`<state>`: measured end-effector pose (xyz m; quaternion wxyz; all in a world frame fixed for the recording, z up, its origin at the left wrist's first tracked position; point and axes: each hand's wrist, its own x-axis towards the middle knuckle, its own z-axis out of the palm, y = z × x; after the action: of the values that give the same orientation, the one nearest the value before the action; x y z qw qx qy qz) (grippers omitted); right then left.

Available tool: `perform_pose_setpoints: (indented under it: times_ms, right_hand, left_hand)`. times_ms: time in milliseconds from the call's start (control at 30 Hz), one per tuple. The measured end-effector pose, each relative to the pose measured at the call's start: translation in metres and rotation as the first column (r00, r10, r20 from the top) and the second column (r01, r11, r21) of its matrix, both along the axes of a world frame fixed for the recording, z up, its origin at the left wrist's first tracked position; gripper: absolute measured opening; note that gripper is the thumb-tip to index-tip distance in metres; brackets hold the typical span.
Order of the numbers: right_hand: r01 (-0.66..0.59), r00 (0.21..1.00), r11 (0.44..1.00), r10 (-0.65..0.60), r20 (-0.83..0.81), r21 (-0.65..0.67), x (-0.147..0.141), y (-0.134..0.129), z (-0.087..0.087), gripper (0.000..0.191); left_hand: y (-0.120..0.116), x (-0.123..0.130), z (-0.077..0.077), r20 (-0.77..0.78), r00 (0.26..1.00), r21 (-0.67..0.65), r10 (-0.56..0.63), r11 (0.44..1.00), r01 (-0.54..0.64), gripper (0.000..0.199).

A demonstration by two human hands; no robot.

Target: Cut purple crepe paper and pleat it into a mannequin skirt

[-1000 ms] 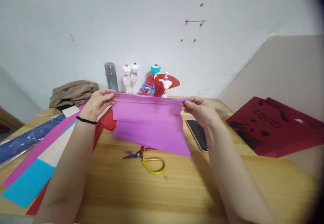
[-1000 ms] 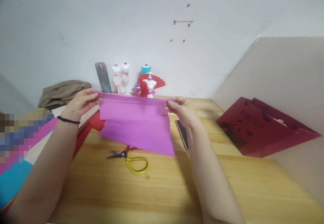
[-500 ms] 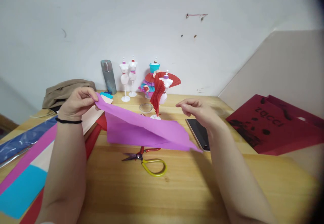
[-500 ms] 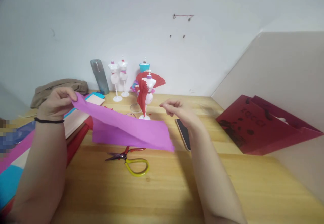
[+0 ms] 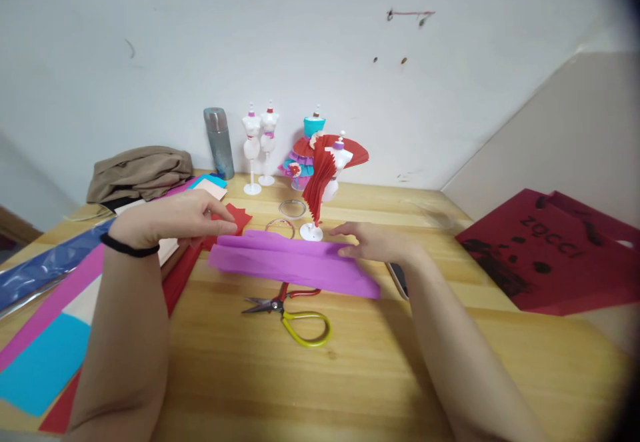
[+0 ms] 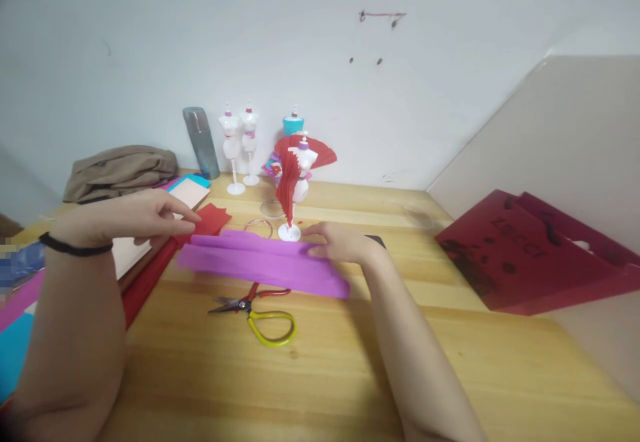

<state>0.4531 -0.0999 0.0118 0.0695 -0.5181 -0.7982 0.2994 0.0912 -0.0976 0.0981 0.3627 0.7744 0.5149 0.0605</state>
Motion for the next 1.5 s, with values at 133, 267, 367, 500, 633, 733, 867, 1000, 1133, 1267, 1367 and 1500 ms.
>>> perform_pose_setpoints:
  times_ms: [133, 267, 367, 500, 633, 733, 867, 1000, 1133, 1267, 1367, 1500]
  right_hand:
    - [0.008, 0.996, 1.0, -0.009, 0.085, 0.006, -0.003, 0.005, -0.007, 0.051]
    - [-0.021, 0.991, 1.0, 0.02, 0.132, 0.012, -0.008, 0.008, -0.013, 0.049]
    - [-0.051, 0.992, 0.999, 0.05, 0.116, 0.005, -0.011, 0.007, -0.015, 0.049]
    - [-0.067, 0.993, 0.998, 0.068, 0.093, -0.009, -0.013, 0.006, -0.015, 0.059]
    - [-0.126, 0.98, 0.992, 0.121, 0.155, 0.022, -0.016, 0.008, -0.016, 0.039]
    - [-0.094, 0.983, 0.993, 0.081, 0.167, 0.073, -0.014, 0.008, -0.013, 0.023]
    - [-0.036, 0.994, 0.992, 0.023, 0.108, 0.123, -0.007, 0.001, 0.002, 0.014]
    - [0.035, 0.998, 0.988, -0.028, -0.052, 0.149, -0.008, -0.015, 0.026, 0.016]
    - [0.077, 0.989, 0.984, -0.054, -0.14, 0.161, -0.019, -0.034, 0.044, 0.023]
    - [0.196, 0.943, 0.948, -0.113, -0.312, 0.251, -0.025, -0.046, 0.052, 0.023]
    - [0.321, 0.855, 0.916, -0.17, -0.491, 0.242, -0.021, -0.048, 0.053, 0.042]
    - [0.229, 0.74, 0.971, -0.133, -0.659, 0.061, -0.013, -0.042, 0.052, 0.065]
  left_hand:
    - [0.012, 0.012, -0.014, -0.138, 0.985, 0.23, -0.104, 0.964, 0.134, 0.017]
    - [0.035, 0.039, -0.056, -0.298, 0.916, 0.274, -0.27, 0.895, 0.353, 0.011]
    - [0.043, 0.057, -0.085, -0.369, 0.881, 0.249, -0.295, 0.882, 0.399, 0.018]
    - [0.039, 0.071, -0.099, -0.42, 0.863, 0.244, -0.282, 0.881, 0.406, 0.041]
    - [0.033, 0.077, -0.096, -0.456, 0.851, 0.262, -0.259, 0.875, 0.406, 0.027]
    - [0.033, 0.076, -0.087, -0.457, 0.85, 0.285, -0.26, 0.863, 0.417, 0.012]
    - [0.031, 0.069, -0.068, -0.413, 0.867, 0.308, -0.279, 0.853, 0.421, 0.015]
    - [0.021, 0.07, -0.053, -0.272, 0.899, 0.302, -0.343, 0.857, 0.418, 0.021]
    - [0.007, 0.085, -0.05, -0.246, 0.889, 0.314, -0.385, 0.836, 0.449, 0.032]
    - [-0.001, 0.092, -0.047, -0.207, 0.894, 0.427, -0.397, 0.786, 0.447, 0.015]
    - [0.001, 0.085, -0.038, -0.121, 0.924, 0.471, -0.364, 0.798, 0.376, 0.024]
    - [0.005, 0.064, -0.024, 0.0, 0.958, 0.434, -0.286, 0.863, 0.258, 0.031]
